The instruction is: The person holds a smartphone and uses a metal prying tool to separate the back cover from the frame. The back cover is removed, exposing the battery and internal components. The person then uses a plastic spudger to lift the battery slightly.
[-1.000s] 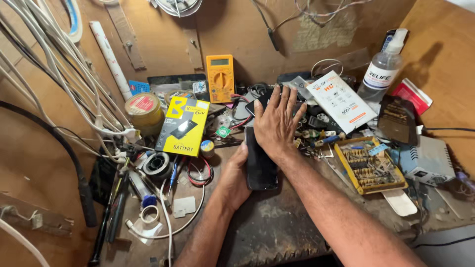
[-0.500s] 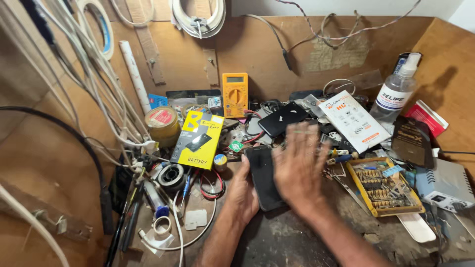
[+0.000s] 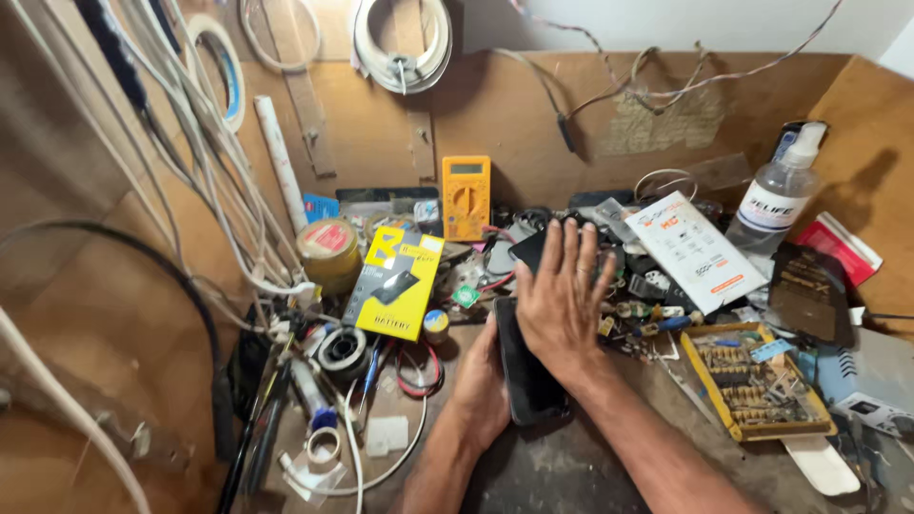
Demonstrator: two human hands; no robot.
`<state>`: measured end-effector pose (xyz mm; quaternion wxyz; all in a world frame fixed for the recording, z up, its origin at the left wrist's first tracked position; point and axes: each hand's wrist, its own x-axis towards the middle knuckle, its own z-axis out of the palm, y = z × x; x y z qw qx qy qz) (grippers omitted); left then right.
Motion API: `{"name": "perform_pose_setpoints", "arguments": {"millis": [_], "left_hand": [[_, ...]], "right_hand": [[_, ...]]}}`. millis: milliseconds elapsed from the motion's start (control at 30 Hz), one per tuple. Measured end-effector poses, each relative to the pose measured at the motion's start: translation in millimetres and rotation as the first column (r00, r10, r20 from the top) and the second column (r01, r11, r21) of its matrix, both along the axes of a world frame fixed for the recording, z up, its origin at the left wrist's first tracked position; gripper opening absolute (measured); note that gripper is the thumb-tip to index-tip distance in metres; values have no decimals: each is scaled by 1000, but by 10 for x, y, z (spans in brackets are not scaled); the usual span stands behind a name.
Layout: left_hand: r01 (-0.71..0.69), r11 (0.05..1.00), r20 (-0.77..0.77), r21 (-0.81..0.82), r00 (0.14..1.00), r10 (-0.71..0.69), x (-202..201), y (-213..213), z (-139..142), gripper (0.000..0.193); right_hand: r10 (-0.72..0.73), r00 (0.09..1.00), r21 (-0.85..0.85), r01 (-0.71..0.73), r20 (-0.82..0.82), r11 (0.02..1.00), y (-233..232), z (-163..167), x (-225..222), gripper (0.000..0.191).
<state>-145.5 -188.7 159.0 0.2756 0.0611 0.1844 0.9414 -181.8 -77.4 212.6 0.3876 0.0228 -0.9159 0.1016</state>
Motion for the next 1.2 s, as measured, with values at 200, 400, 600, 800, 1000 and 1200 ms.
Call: {"name": "perform_pose_setpoints", "arguments": {"millis": [200,400,600,800,1000,1200], "left_hand": [[-12,999,-74,30,997,14,10,-28,168,56],[44,997,-53,65,998,-40,-1,-17,89,57],[54,993,1,108,999,-54,-24,10,31,59],[-34,997,81,76,996,27,-14,-69,-85,59],[-32,999,12,4,999,32,49,-59,-57,73],[-48,996,23,69,999,46,35,-43,54,70]], "right_hand": [[80,997,-29,-80,9,996,-275,-38,-268,67],[-61,995,-88,68,81,994,-98,72,-398,66],[-98,995,-77,96,-18,992,-164,62,-46,70],[-18,997,-55,22,76,998,-344,-274,624,69],[-191,979,-2,191,71,982,276,-259,686,65],[-71,991,-123,57,-110,991,548,-124,875,47]]}}
